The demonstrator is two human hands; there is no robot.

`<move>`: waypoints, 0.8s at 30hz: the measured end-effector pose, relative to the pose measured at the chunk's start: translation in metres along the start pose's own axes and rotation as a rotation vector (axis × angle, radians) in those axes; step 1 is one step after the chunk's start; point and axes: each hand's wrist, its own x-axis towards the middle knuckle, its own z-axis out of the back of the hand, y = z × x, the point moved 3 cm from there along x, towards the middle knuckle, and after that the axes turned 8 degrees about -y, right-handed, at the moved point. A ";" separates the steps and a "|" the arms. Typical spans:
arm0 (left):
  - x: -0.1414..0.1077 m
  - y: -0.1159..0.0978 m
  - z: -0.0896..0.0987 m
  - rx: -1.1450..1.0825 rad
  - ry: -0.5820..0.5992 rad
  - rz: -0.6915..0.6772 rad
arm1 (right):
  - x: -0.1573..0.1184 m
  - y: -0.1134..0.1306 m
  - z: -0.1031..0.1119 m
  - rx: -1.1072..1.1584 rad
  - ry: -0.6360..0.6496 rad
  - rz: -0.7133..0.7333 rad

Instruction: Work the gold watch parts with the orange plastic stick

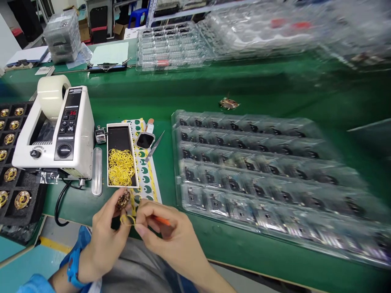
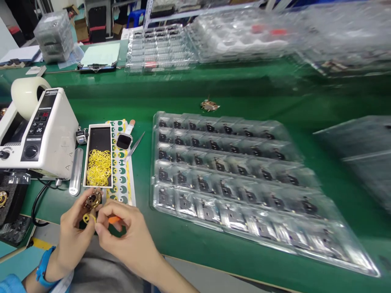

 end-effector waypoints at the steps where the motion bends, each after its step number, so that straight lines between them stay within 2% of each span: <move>1: 0.001 0.002 0.002 -0.031 -0.023 0.035 | 0.004 0.001 0.001 0.027 0.005 -0.021; 4: 0.003 0.008 0.008 -0.127 -0.090 0.146 | 0.023 -0.001 0.000 -0.044 -0.035 -0.052; 9: 0.006 0.008 0.021 -0.270 -0.124 0.234 | 0.041 -0.013 -0.005 -0.591 -0.022 0.056; 12: 0.009 0.011 0.028 -0.338 -0.068 0.289 | 0.041 -0.016 0.014 -0.700 -0.033 0.120; 15: 0.013 0.016 0.033 -0.383 -0.036 0.354 | 0.054 -0.019 0.063 -0.928 -0.125 0.194; 19: 0.016 0.017 0.034 -0.431 -0.062 0.389 | 0.103 -0.032 0.152 -1.137 -0.264 0.123; 21: 0.015 0.013 0.032 -0.459 -0.111 0.385 | 0.133 -0.040 0.189 -1.215 -0.267 0.084; 24: 0.013 0.008 0.029 -0.465 -0.171 0.376 | 0.165 -0.051 0.227 -1.296 -0.181 0.049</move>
